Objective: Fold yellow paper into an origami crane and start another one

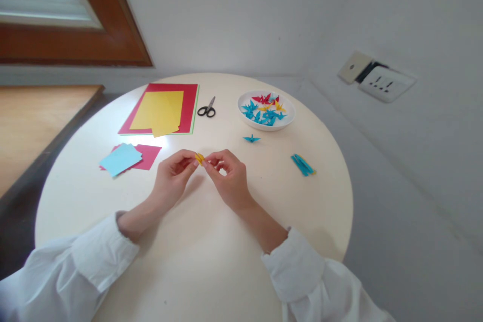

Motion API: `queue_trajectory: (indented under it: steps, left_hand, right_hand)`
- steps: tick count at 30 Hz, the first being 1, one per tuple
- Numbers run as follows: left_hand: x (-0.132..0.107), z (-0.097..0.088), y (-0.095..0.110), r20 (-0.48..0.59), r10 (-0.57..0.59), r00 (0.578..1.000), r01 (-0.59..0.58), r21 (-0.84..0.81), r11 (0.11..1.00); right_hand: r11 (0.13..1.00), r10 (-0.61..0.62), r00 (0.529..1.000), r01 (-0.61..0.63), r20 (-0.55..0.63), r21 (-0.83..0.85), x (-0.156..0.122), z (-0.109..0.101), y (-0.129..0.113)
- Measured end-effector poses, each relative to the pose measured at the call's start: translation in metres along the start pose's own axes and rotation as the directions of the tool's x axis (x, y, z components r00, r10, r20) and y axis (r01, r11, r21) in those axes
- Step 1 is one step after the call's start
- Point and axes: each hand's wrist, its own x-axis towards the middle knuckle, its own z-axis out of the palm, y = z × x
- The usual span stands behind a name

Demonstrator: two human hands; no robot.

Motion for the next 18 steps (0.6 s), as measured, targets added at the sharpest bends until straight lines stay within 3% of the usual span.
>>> queue_trajectory:
  steps: [12, 18]
  left_hand:
    - [-0.0001, 0.0005, 0.0008, -0.014, -0.014, 1.000, 0.014, 0.012, 1.000]
    - [-0.0002, 0.0007, 0.0041, 0.036, -0.061, 0.997, 0.060, 0.045, 0.997]
  right_hand:
    - [0.995, 0.101, 0.994, -0.102, 0.040, 0.024, 0.0034, 0.0007, -0.0004]
    - [0.997, -0.019, 0.999, 0.021, 0.026, -0.079, 0.0005, 0.0001, 0.0024]
